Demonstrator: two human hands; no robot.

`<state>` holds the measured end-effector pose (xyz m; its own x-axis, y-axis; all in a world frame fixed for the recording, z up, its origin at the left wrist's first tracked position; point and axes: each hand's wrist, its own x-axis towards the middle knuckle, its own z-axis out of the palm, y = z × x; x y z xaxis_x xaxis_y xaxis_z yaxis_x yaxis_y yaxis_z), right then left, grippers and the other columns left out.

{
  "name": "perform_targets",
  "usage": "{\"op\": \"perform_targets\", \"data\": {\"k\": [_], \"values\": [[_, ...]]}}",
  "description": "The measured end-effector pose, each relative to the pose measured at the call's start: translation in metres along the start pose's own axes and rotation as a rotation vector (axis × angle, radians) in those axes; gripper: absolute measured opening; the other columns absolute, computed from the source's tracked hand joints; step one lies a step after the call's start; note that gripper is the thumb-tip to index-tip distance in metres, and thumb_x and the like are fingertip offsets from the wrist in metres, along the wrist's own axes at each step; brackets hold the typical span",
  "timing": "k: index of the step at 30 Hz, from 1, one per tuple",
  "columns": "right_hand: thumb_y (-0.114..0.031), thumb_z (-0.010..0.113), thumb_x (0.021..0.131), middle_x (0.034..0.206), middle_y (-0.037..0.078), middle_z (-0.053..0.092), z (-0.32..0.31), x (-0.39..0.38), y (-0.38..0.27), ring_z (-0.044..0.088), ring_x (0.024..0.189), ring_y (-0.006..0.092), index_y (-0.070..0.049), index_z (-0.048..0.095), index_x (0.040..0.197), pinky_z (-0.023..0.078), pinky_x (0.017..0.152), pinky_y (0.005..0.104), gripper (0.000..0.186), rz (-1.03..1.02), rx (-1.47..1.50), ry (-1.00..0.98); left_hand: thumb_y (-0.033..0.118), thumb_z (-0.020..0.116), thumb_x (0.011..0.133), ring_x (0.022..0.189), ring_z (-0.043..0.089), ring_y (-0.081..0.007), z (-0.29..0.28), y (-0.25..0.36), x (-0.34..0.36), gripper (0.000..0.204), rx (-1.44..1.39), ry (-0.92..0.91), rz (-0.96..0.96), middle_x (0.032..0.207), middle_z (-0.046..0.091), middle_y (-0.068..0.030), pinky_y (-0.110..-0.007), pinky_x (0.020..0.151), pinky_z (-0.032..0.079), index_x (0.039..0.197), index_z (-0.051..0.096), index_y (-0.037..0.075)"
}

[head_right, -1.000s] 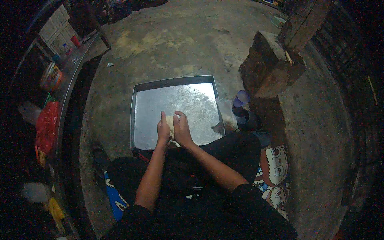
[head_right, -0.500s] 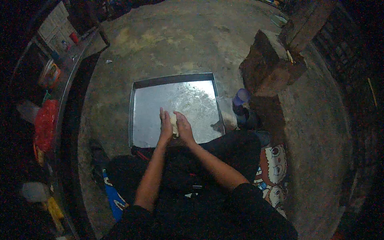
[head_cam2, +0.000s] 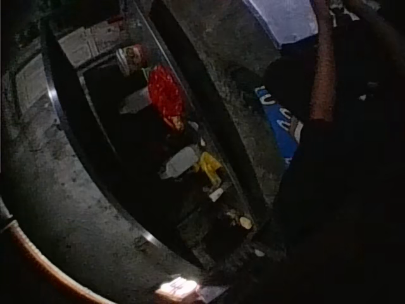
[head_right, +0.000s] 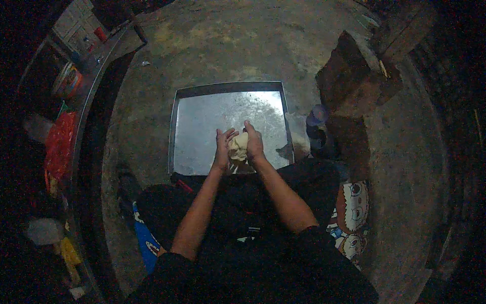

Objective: The person kneads a piece of dough by hand in a metal tray on the floor, repeatedly folding and pressing it with their palms.

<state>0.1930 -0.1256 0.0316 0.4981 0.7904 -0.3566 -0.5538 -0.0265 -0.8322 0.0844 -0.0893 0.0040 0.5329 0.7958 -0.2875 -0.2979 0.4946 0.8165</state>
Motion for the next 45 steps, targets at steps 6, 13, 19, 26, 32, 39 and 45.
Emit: {"op": "perform_targets", "data": {"k": [6, 13, 19, 26, 32, 39, 45], "values": [[-0.034, 0.044, 0.103, 0.088, 0.009, 0.056, 0.01, -0.02, 0.013, 0.056, 0.085, 0.0199, 0.0, 0.057, 0.095, 0.045, 0.079, 0.034, 0.038, -0.533, -0.605, -0.026, 0.072, 0.025, 0.096, 0.116, 0.06, -0.0256, 0.005, 0.01, -0.021, 0.084, -0.314, -0.032, -0.175, 0.13, 0.059, -0.014, -0.038, 0.102, 0.045, 0.145, 0.042, 0.006], [-0.033, 0.037, 0.105, 0.125, 0.02, 0.046, 0.006, -0.008, 0.005, 0.044, 0.12, 0.0347, 0.0, 0.051, 0.117, 0.032, 0.106, 0.042, 0.037, -0.748, -0.778, 0.2, 0.058, 0.036, 0.101, 0.113, 0.06, -0.021, 0.025, 0.024, -0.037, 0.068, -0.248, -0.134, -0.065, 0.127, 0.06, -0.0119, -0.033, 0.099, 0.046, 0.14, 0.049, 0.004], [-0.029, 0.039, 0.103, 0.135, 0.027, 0.042, 0.015, -0.026, 0.017, 0.036, 0.132, 0.0427, 0.0, 0.048, 0.122, 0.026, 0.11, 0.0509, 0.036, -0.83, -0.833, 0.088, 0.05, 0.051, 0.099, 0.069, 0.061, -0.0127, 0.011, 0.03, -0.032, 0.048, 0.141, 0.216, -0.132, 0.08, 0.065, -0.0019, -0.029, 0.062, 0.048, 0.089, 0.067, 0.006], [-0.035, 0.036, 0.104, 0.137, 0.029, 0.042, 0.03, -0.038, 0.011, 0.04, 0.132, 0.0424, 0.002, 0.048, 0.125, 0.029, 0.112, 0.0487, 0.044, -0.824, -0.622, -0.076, 0.056, 0.05, 0.097, 0.063, 0.061, -0.0158, -0.004, 0.026, -0.018, 0.052, -0.146, 0.206, -0.14, 0.076, 0.063, -0.0034, -0.032, 0.057, 0.049, 0.085, 0.065, 0.007], [-0.051, 0.04, 0.101, 0.145, 0.027, 0.042, 0.038, -0.06, 0.005, 0.041, 0.134, 0.0441, -0.002, 0.052, 0.134, 0.034, 0.111, 0.048, 0.06, -0.878, -0.799, -0.373, 0.081, 0.026, 0.089, 0.112, 0.06, -0.0274, -0.021, 0.039, -0.013, 0.089, -0.177, 0.276, -0.127, 0.121, 0.061, -0.0128, -0.041, 0.095, 0.051, 0.13, 0.053, 0.007], [-0.055, 0.036, 0.103, 0.1, 0.015, 0.071, 0.014, -0.025, 0.003, 0.07, 0.092, 0.0264, 0.0, 0.069, 0.108, 0.053, 0.083, 0.0349, 0.064, -0.534, -0.499, -0.076, 0.072, 0.018, 0.097, 0.116, 0.056, -0.0228, 0.032, 0.033, -0.043, 0.082, -0.124, 0.02, -0.012, 0.126, 0.059, -0.0075, -0.038, 0.104, 0.041, 0.133, 0.051, 0.006], [-0.064, 0.031, 0.1, 0.076, 0.014, 0.069, 0.001, -0.011, -0.043, 0.069, 0.065, 0.0225, 0.004, 0.068, 0.088, 0.057, 0.065, 0.034, 0.078, -0.049, -0.089, 0.056, 0.046, 0.04, 0.105, 0.085, 0.068, -0.025, 0.021, 0.066, -0.037, 0.056, 0.657, 0.062, 0.238, 0.094, 0.07, -0.0132, -0.04, 0.07, 0.054, 0.097, 0.067, -0.002]]}}
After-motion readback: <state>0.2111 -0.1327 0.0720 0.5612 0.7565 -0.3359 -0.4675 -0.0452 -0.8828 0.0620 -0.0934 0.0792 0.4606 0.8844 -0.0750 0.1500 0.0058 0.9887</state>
